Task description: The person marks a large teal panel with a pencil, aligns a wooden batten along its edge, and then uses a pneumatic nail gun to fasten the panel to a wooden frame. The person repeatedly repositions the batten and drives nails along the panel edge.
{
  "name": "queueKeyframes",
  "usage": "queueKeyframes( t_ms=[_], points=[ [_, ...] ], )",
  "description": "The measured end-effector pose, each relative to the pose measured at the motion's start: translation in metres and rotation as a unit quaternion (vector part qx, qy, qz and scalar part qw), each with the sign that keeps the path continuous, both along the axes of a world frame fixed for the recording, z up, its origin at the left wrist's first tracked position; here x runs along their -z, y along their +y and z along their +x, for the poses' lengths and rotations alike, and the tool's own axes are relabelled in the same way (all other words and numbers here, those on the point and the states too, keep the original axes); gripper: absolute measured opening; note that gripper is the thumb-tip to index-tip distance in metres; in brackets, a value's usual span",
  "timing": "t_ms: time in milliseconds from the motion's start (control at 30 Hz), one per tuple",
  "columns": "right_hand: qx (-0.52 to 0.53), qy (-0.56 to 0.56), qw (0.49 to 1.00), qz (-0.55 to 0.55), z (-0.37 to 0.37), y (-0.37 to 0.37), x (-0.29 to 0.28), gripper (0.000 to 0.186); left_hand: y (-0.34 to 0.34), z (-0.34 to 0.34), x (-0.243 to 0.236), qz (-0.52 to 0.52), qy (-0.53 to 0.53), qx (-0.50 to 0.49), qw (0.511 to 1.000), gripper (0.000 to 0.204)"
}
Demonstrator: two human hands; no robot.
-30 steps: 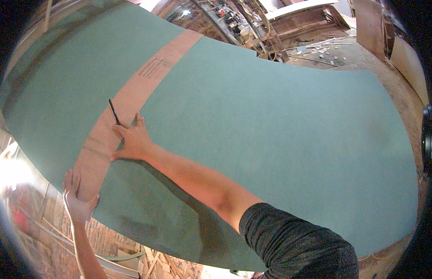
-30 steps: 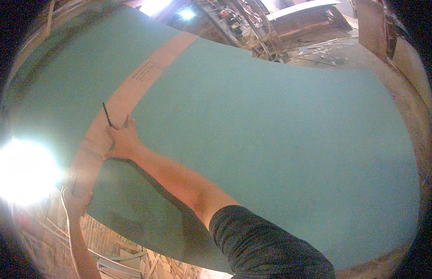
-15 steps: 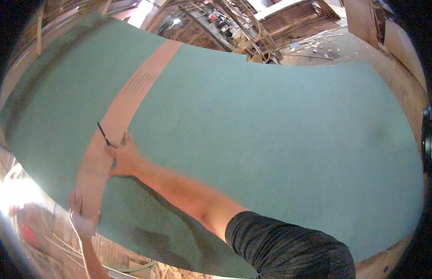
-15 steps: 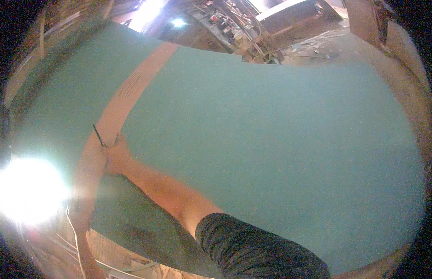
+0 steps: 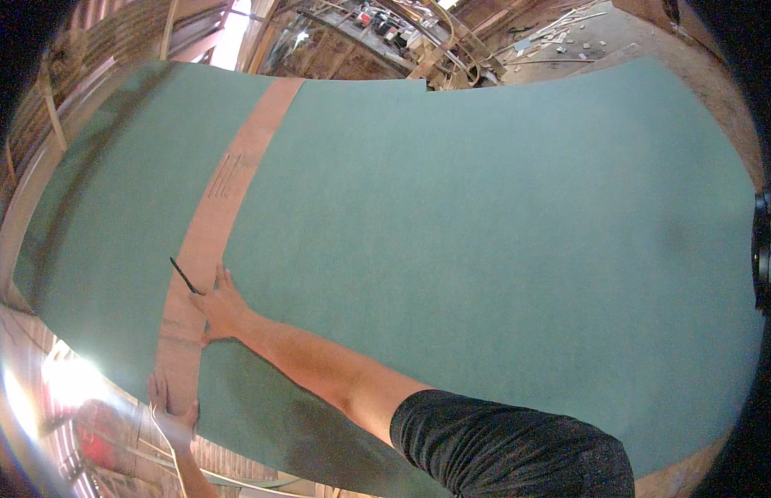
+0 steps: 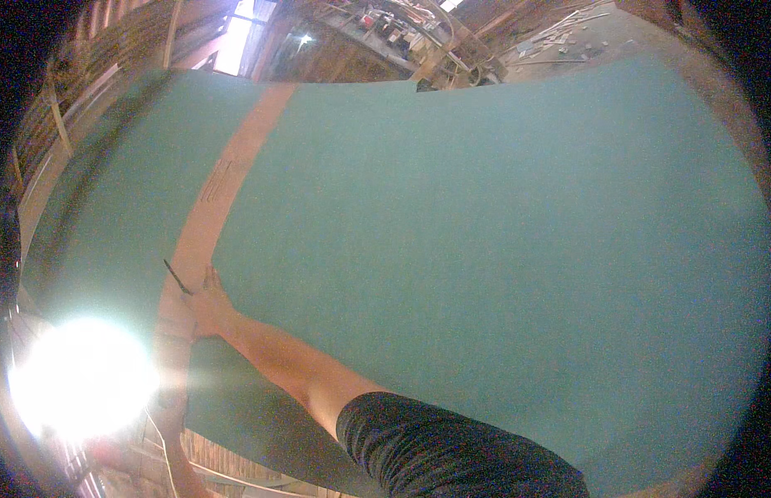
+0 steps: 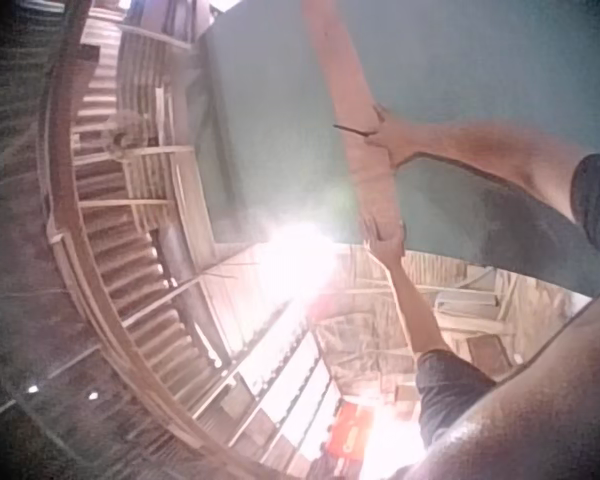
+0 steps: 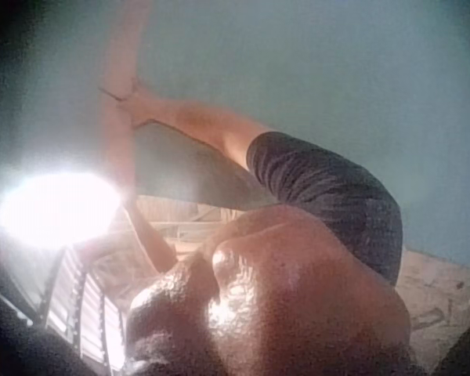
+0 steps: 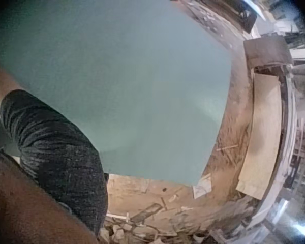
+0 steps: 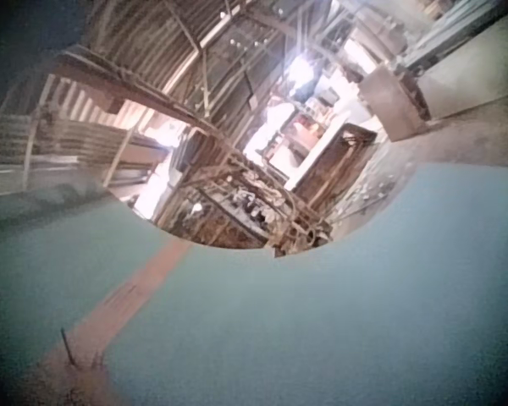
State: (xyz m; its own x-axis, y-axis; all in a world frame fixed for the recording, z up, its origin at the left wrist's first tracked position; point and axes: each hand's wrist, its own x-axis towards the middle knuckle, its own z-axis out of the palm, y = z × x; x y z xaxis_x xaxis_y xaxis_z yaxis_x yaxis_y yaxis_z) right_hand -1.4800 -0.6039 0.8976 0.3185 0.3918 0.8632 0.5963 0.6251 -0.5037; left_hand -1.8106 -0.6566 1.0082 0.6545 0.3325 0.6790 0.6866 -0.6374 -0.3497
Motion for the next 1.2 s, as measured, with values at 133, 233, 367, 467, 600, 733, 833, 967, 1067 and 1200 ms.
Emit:
queueKeyframes(
  t_ms=[133,233,367,467,600,733,833,967,1067,1200],
  points=[
    [-0.006,-0.001,1.000,0.023,0.001,0.005,-0.004,0.118,-0.002,0.000,0.002,0.014,0.006,-0.006,1.000,0.097],
    [-0.009,-0.019,1.000,0.011,-0.006,0.007,-0.010,0.118,0.023,-0.039,-0.007,0.002,-0.003,-0.033,0.999,0.096],
    [-0.009,-0.016,1.000,0.000,0.001,0.014,-0.003,0.118,0.036,-0.029,0.003,-0.027,-0.025,-0.010,0.999,0.095],
    [-0.006,-0.021,1.000,0.008,0.006,0.014,-0.003,0.118,0.034,-0.023,0.003,-0.028,-0.031,-0.006,0.999,0.095],
    [-0.013,-0.018,1.000,-0.006,-0.003,0.008,-0.005,0.118,0.057,-0.065,-0.009,-0.040,-0.040,-0.050,0.997,0.096],
    [-0.015,-0.004,1.000,0.025,0.000,0.010,-0.002,0.118,0.062,-0.066,-0.010,-0.038,-0.044,-0.062,0.996,0.098],
    [-0.003,0.006,0.999,0.040,0.002,0.013,0.001,0.117,0.054,-0.049,-0.005,-0.044,-0.057,-0.040,0.997,0.098],
    [-0.010,-0.004,1.000,0.018,0.004,0.012,0.005,0.116,0.011,0.006,0.015,-0.068,-0.101,0.057,0.991,0.099],
    [-0.022,0.005,0.999,0.026,0.001,0.011,0.007,0.114,0.010,-0.007,0.008,0.007,-0.023,0.022,0.999,0.099],
    [-0.006,0.013,0.999,0.036,0.000,0.007,0.016,0.110,0.020,-0.019,0.008,0.044,0.020,-0.003,0.999,0.100]
  ],
)
